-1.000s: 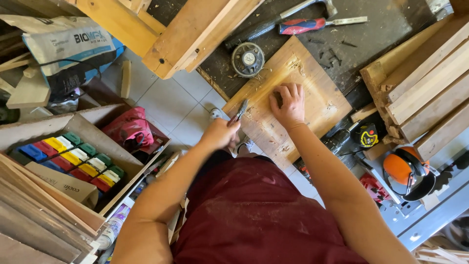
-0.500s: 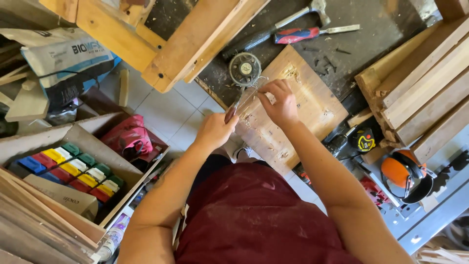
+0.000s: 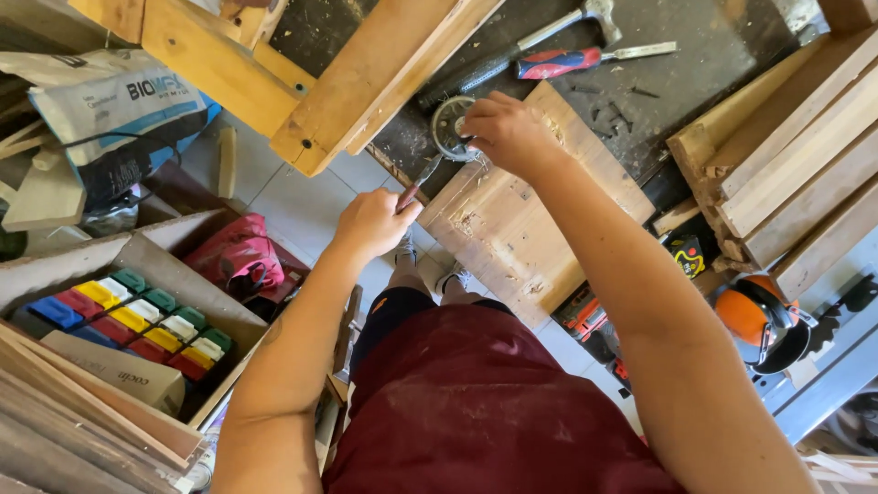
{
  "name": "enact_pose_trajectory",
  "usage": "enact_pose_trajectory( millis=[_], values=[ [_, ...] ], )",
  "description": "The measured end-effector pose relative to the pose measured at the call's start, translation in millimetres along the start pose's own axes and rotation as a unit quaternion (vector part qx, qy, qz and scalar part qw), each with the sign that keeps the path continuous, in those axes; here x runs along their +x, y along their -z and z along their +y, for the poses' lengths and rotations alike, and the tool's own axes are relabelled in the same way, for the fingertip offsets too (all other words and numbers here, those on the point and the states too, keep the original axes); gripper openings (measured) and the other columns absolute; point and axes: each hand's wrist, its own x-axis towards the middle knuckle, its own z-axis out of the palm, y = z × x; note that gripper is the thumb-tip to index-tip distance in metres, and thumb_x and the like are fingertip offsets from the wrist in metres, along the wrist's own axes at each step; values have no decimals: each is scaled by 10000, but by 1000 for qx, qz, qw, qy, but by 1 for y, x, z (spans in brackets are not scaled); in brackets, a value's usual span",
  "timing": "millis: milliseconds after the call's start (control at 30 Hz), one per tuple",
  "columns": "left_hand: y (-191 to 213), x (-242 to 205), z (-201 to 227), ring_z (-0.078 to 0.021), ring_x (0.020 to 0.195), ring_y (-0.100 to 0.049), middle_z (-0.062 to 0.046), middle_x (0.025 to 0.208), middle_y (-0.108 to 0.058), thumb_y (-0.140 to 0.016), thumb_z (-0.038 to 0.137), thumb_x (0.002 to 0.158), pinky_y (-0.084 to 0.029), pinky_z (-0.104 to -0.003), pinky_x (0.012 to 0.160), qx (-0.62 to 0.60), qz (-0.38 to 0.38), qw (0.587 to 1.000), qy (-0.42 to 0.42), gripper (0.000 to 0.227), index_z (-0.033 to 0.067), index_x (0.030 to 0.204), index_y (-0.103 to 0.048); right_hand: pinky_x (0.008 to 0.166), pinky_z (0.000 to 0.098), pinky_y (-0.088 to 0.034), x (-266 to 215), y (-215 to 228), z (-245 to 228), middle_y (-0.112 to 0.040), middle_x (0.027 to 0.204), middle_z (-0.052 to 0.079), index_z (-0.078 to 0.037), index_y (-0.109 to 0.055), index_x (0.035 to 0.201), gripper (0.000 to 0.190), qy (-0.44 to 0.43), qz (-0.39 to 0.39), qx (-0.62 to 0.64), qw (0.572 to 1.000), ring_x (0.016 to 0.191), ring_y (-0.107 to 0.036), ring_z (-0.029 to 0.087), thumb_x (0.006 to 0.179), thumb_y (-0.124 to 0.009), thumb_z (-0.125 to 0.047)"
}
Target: The person uses a pair of pliers to pull several staples out of a flat wooden board on a workbench.
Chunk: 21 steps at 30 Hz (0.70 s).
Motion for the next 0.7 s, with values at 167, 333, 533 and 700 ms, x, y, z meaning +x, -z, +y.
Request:
enact_pose_trajectory(
  millis=[167, 333, 533, 700],
  values=[
    [-11, -17, -20, -488, 998, -721, -255, 859, -732, -585, 521, 972, -571, -552, 870, -32, 16, 999, 7, 527, 24, 832, -692, 763, 292, -498, 7, -4, -18, -706, 973, -68, -227, -747, 924, 137, 104, 36, -116, 987, 983, -649, 176, 1044, -709, -279],
    [-41, -32, -33, -494, 1013, -722, -250, 926, -740, -561, 482, 1014, -573, -564, 906, -29, 21, 999, -31, 531, 7, 841, -724, 810, 319, -481, 11, -5, -29, -697, 1073, -46, -208, -676, 917, 295, 150, 37, -142, 978, 1095, -627, 213, 1149, -540, -330],
    [-86, -40, -42, -391, 1034, -694, -118, 1061, -703, -562, 495, 991, -546, -546, 889, 105, 0, 991, -85, 448, 106, 996, -785, 851, 339, -494, 0, -1, -30, -694, 1240, -1, -194, -723, 1154, 293, 111, 60, -140, 982, 1190, -632, 241, 1137, -518, -402],
    [-104, -50, -32, -358, 1037, -584, -124, 1205, -634, -598, 426, 1041, -442, -538, 837, 200, 116, 967, -105, 376, 119, 1142, -790, 873, 377, -582, -3, 17, -30, -712, 1165, 49, -141, -763, 1119, 132, 83, 27, -152, 984, 1068, -671, 256, 1001, -791, -88]
  ],
)
